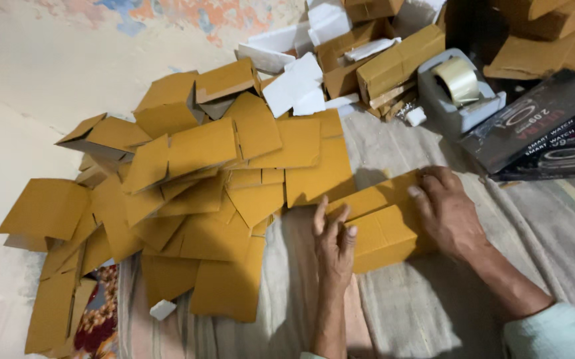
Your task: The person folds flat yellow cardboard mailer boxes on a bed, pressing the sides and flaps to shape each box and placing finished boxes onto a growing pile of folded boxes.
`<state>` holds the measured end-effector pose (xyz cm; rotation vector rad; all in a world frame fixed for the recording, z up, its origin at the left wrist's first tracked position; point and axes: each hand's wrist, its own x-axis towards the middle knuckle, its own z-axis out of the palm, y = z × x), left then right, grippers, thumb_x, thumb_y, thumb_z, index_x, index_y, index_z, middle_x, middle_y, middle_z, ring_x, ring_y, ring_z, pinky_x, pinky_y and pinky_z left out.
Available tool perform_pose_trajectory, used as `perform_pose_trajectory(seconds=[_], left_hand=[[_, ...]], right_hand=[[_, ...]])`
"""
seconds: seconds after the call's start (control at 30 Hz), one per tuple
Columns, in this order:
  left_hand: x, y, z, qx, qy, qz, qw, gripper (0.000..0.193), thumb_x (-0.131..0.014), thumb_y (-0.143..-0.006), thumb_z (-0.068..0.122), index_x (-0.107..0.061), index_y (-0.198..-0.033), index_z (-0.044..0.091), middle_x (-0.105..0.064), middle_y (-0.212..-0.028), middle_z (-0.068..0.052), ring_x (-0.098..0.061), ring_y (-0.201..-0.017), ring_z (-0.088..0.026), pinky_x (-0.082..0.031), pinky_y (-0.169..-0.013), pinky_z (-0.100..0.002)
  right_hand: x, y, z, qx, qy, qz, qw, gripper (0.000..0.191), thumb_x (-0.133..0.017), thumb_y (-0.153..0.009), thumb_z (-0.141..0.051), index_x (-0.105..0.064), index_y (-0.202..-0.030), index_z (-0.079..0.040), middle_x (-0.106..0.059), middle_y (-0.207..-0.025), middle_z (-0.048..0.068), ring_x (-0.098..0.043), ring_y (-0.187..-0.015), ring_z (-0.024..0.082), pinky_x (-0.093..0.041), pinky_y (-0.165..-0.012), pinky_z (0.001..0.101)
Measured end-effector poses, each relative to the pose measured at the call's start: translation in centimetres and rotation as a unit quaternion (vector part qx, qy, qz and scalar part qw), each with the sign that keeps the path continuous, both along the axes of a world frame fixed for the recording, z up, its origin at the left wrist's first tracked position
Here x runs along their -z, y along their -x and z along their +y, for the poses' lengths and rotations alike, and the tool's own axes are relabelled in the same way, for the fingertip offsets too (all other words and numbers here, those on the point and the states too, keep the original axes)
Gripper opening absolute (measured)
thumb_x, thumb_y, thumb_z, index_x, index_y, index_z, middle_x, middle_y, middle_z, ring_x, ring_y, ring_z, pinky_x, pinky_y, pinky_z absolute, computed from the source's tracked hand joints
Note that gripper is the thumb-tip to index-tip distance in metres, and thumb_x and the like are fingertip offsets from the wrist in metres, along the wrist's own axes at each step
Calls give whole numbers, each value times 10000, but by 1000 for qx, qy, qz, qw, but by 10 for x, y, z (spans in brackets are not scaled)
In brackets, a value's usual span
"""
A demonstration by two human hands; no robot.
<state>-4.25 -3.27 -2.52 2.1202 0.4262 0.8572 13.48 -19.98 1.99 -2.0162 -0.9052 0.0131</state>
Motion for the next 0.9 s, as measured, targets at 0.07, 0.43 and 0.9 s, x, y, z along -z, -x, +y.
perform_pose_trajectory(seconds=[0.07, 0.43, 0.9], left_hand=[[0, 4, 2, 16, 18, 53, 998, 662, -392, -1074, 522, -440, -1562, 77, -178, -1744, -180, -182, -1611, -355, -283, -1254, -457], [2, 1, 7, 15, 17, 109, 994, 879, -144, -1009, 667, -182, -1647, 62, -110, -1743, -146, -123, -1598, -347, -180, -1260, -453], [-48, -56, 10, -92, -135, 336, 928, 603, -290, -1034, 434, -392, -1563, 164, -328, -1623, -143, -196, -1501, -407, -65, -1208, -638]], right_hand=[[0, 5, 5, 60, 104, -231, 966, 552, -518, -955, -412, -595, -1346, -30, -517, -1459, 169, -404, -1409, 410, -288, -1164, 541], [-17, 45, 75, -166, 263, -250, 917, 705, -422, -945, -457, -377, -1535, -73, -277, -1647, 200, -182, -1544, 375, -79, -1212, 508], [-1, -10, 44, -58, 305, -255, 916, 681, -329, -973, -495, -377, -1538, -117, -307, -1601, 194, -192, -1494, 400, -95, -1182, 559]])
